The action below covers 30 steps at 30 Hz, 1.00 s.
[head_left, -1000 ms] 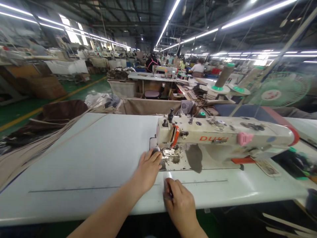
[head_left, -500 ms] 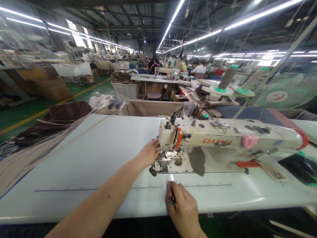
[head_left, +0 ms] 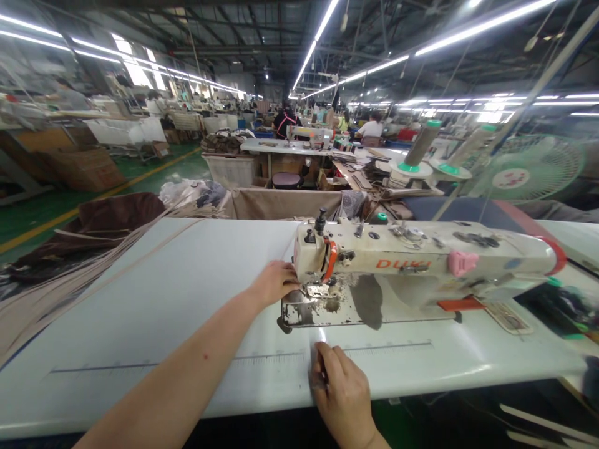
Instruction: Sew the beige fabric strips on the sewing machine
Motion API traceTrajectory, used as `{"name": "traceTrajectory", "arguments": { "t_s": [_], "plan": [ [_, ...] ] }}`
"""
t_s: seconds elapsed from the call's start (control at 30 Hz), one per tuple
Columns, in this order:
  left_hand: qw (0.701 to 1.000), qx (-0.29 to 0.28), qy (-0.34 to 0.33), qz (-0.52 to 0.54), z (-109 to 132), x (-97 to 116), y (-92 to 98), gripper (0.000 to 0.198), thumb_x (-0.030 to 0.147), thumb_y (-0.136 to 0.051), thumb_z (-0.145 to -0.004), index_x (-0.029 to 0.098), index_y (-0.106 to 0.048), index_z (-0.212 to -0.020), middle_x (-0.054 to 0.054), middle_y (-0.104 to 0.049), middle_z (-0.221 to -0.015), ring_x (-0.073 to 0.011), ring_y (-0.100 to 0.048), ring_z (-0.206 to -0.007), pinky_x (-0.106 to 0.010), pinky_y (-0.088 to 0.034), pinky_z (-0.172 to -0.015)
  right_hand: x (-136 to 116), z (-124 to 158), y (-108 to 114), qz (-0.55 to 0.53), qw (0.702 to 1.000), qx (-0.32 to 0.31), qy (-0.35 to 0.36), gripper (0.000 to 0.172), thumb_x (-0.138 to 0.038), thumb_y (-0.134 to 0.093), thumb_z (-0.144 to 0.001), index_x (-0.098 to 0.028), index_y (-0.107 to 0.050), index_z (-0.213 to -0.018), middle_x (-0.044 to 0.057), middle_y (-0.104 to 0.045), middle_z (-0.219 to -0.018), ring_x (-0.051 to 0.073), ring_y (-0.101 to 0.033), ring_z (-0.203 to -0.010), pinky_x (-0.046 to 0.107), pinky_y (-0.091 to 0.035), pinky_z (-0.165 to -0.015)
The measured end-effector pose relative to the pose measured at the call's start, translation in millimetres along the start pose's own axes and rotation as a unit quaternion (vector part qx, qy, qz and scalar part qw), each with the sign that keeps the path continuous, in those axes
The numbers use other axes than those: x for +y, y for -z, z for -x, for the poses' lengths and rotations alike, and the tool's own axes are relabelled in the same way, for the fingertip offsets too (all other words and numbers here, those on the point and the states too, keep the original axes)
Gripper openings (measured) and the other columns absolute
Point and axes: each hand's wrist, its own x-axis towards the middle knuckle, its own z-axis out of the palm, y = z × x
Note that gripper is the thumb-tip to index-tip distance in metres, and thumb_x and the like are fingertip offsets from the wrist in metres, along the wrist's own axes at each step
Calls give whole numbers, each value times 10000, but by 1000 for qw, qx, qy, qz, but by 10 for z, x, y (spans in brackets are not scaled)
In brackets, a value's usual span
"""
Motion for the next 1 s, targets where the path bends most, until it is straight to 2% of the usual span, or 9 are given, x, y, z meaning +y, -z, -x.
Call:
{"name": "traceTrajectory", "arguments": {
  "t_s": [0.2, 0.33, 0.43, 0.57, 0.7, 0.83, 1.0],
  "plan": [
    [1000, 10, 19, 20, 34, 34, -18, 98, 302, -728, -928, 283, -822, -950, -35, -787, -1072, -252, -684, -1068, -411, -486, -1046, 7, -2, -9, 13, 1000, -4, 0, 350, -52, -467, -906, -159, -581, -1219, 32, -600, -812, 184, -572, -673, 311, -456, -605],
    [998, 4, 37, 47, 119, 109, -24, 83, 230, -733, -910, 236, -815, -922, -43, -777, -1010, -219, -708, -949, -356, -530, -939, 8, -20, -9, 20, 1000, -6, 4, 308, -73, -465, -933, -152, -588, -1204, 23, -589, -798, 179, -563, -653, 310, -457, -598],
    [996, 2, 59, 64, 166, 168, -36, 108, 157, -721, -888, 229, -802, -890, -29, -758, -1031, -189, -700, -941, -302, -533, -878, 2, -28, -8, 26, 1000, -7, 1, 286, -86, -465, -948, -161, -587, -1195, 19, -594, -795, 179, -569, -653, 310, -466, -600],
    [993, 0, 98, 68, 203, 221, -43, 102, 157, -725, -867, 227, -795, -846, -11, -722, -952, -162, -668, -818, -278, -516, -783, 4, -15, -17, 27, 1000, -8, -2, 310, -74, -474, -920, -165, -579, -1197, 20, -602, -800, 183, -582, -667, 310, -477, -606],
    [991, -6, 118, 70, 288, 319, -43, 118, 187, -711, -872, 241, -813, -897, -13, -685, -910, -151, -628, -734, -274, -488, -692, 7, -7, -22, 28, 1000, -8, -2, 345, -52, -478, -883, -167, -576, -1194, 25, -606, -813, 189, -589, -686, 311, -481, -620],
    [987, -5, 143, 69, 393, 478, -74, 195, 174, -685, -866, 253, -819, -982, -20, -656, -905, -150, -618, -714, -286, -493, -682, -5, -15, -14, 26, 1000, -7, -3, 349, -45, -474, -880, -167, -575, -1192, 21, -595, -807, 188, -575, -681, 310, -466, -626],
    [979, -8, 188, 76, 443, 613, -132, 205, 121, -671, -824, 226, -801, -943, -36, -651, -976, -165, -649, -781, -310, -532, -758, -26, -29, -8, 24, 1000, -6, -1, 320, -47, -470, -891, -167, -579, -1167, 13, -579, -791, 187, -561, -673, 313, -443, -620]
  ]
}}
